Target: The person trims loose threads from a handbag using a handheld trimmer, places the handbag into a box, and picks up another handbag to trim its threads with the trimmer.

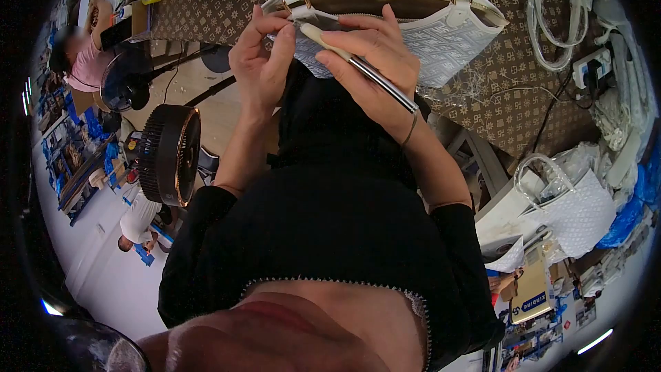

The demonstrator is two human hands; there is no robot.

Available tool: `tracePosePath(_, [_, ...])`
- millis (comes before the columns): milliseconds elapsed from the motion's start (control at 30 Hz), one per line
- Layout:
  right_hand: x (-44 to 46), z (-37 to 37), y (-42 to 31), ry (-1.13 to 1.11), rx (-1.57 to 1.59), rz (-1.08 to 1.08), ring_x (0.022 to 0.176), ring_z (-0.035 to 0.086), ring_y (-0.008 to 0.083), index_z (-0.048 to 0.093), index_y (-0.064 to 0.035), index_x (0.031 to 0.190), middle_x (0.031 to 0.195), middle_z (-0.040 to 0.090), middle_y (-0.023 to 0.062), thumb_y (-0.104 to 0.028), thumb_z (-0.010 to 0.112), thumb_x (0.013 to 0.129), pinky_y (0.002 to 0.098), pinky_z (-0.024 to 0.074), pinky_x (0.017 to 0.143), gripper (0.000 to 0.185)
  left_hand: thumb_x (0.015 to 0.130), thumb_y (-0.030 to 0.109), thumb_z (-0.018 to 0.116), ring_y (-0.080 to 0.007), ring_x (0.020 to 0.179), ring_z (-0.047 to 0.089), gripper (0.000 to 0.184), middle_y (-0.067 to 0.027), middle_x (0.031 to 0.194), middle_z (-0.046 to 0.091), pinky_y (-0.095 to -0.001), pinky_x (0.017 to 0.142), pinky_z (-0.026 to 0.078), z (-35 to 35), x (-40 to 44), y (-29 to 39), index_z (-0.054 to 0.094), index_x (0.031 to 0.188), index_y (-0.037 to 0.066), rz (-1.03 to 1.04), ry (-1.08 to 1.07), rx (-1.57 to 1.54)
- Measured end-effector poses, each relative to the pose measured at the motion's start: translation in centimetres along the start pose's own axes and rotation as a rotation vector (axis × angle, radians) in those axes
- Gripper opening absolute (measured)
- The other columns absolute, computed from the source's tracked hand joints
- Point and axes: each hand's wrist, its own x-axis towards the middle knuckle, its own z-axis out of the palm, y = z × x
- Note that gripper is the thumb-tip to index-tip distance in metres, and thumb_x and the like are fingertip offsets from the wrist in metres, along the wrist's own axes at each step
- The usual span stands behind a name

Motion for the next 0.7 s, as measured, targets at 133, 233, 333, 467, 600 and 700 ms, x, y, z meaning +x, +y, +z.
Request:
tracePosePath(133, [-0.04, 0.07, 0.16, 0.007, 0.008, 0.002, 0.096, 0.063, 0.0232, 0.069, -0.0097, 0.094, 0.087, 0.069, 0.0055, -0.01, 0.076, 0.071, 0.0499, 0.0284, 0.103, 0.024, 0.077, 0.003, 0.063, -0.0139, 0.09, 0.061, 0.006, -0.0038, 0.088, 0.065, -0.0476, 0.11, 0.017, -0.04, -0.07, 0.05, 0.06, 0.082, 0.004, 0.015, -0.027, -0.005])
tracePosePath(233, [-0.03, 0.08, 0.23, 0.008, 0.004, -0.003, 0.096, 0.063, 0.0233, 0.069, -0.0099, 0.094, 0.088, 0.069, 0.0055, -0.01, 0.076, 0.071, 0.0493, 0.0285, 0.103, 0.025, 0.076, 0.004, 0.063, -0.0151, 0.092, 0.061, 0.006, -0.0044, 0.088, 0.065, -0.0482, 0.11, 0.015, -0.03, -0.14, -0.08, 0.06, 0.081, 0.005, 0.035, -0.024, -0.006])
tracePosePath(333, [-0.01, 0.05, 0.19, 0.001, -0.002, -0.006, 0.097, 0.062, 0.0235, 0.069, -0.0102, 0.094, 0.088, 0.069, 0.0055, -0.01, 0.077, 0.071, 0.049, 0.0285, 0.103, 0.025, 0.081, 0.001, 0.06, -0.0126, 0.09, 0.058, 0.005, -0.0057, 0.09, 0.063, -0.0469, 0.112, 0.014, -0.17, -0.14, 0.05, 0.059, 0.086, 0.002, 0.081, -0.061, 0.03])
tracePosePath(467, [-0.11, 0.0, 0.2, -0.008, 0.001, 0.003, 0.098, 0.062, 0.0241, 0.069, -0.0109, 0.094, 0.088, 0.069, 0.0054, -0.01, 0.077, 0.07, 0.0489, 0.0283, 0.104, 0.026, 0.08, 0.001, 0.061, -0.0131, 0.091, 0.058, 0.005, -0.0061, 0.091, 0.063, -0.0473, 0.111, 0.015, -0.13, -0.22, -0.09, 0.059, 0.085, 0.002, 0.096, -0.049, 0.028])
tracePosePath(600, [-0.13, 0.03, 0.21, -0.004, 0.0, 0.006, 0.099, 0.062, 0.0245, 0.069, -0.0111, 0.094, 0.088, 0.069, 0.0054, -0.01, 0.078, 0.069, 0.0489, 0.0284, 0.104, 0.027, 0.08, 0.001, 0.061, -0.0135, 0.091, 0.058, 0.005, -0.0059, 0.09, 0.063, -0.0477, 0.111, 0.015, -0.19, -0.2, -0.04, 0.059, 0.085, 0.002, 0.097, -0.059, 0.028])
tracePosePath(700, [-0.12, 0.04, 0.27, -0.004, -0.001, -0.001, 0.099, 0.062, 0.0245, 0.069, -0.0111, 0.094, 0.088, 0.069, 0.0053, -0.011, 0.078, 0.069, 0.0482, 0.0292, 0.104, 0.027, 0.08, 0.001, 0.06, -0.0138, 0.092, 0.058, 0.005, -0.0059, 0.09, 0.063, -0.0478, 0.111, 0.015, -0.2, -0.25, -0.11, 0.059, 0.084, 0.002, 0.093, -0.06, 0.035])
